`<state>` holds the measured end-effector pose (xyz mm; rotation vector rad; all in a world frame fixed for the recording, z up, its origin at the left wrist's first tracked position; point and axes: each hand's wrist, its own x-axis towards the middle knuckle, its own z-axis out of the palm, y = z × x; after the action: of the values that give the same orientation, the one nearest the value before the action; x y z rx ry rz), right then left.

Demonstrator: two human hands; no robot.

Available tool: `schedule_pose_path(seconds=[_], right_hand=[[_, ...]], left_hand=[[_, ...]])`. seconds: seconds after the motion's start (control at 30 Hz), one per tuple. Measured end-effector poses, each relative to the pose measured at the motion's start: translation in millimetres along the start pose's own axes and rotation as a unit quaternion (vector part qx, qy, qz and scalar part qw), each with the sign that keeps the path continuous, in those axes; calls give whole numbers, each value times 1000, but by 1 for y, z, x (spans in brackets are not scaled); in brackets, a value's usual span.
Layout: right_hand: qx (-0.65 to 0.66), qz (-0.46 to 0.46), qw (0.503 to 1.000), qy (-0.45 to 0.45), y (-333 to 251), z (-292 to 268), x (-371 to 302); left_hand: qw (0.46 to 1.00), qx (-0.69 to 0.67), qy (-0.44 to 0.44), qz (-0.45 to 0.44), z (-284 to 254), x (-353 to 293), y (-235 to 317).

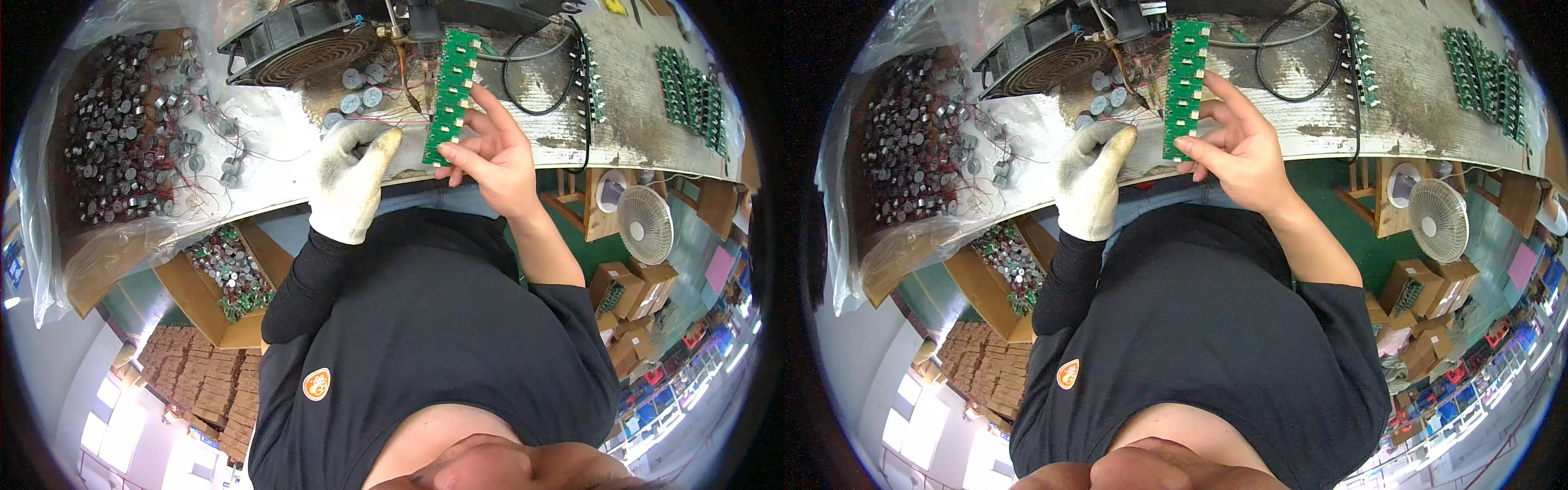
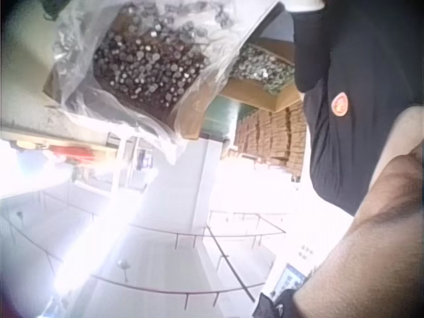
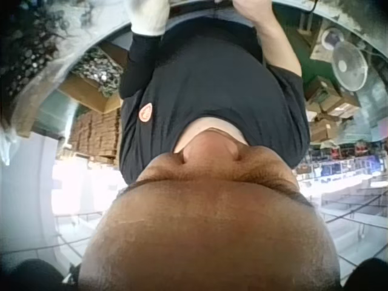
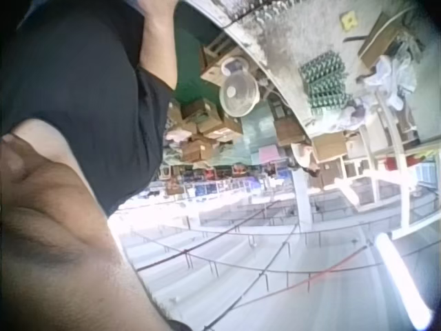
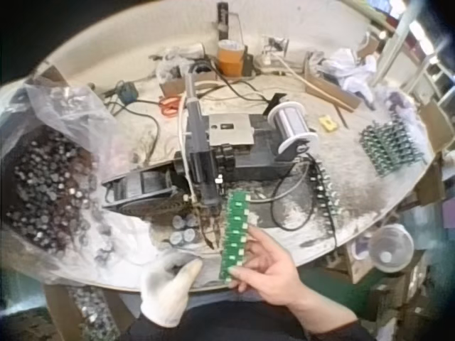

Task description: Soldering capacitors onto a printed circuit board strip at a factory workbench.

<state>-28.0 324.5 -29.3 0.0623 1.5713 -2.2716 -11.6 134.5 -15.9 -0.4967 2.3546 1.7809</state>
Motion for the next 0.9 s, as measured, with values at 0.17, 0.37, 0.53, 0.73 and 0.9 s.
schedule_pose_path(seconds=[0.17,0.37,0.53,0.73,0.9], right_hand=[[16,5,1000,4,1,2,1],[12,-4,1000,-6,0,1,2],[7,-14,1000,-6,-1,2,2],[23,-24,999,-4,-1,3,4],[15,-26,1000,-7,-2,3,5]], left_hand=[[1000,-5,-23,-2,6,1,1],[990,-116,-67,-47,11,1,7],[995,-76,-68,-14,12,3,6],[994,-90,-57,-27,11,5,8],[996,-68,-52,-7,11,7,8]])
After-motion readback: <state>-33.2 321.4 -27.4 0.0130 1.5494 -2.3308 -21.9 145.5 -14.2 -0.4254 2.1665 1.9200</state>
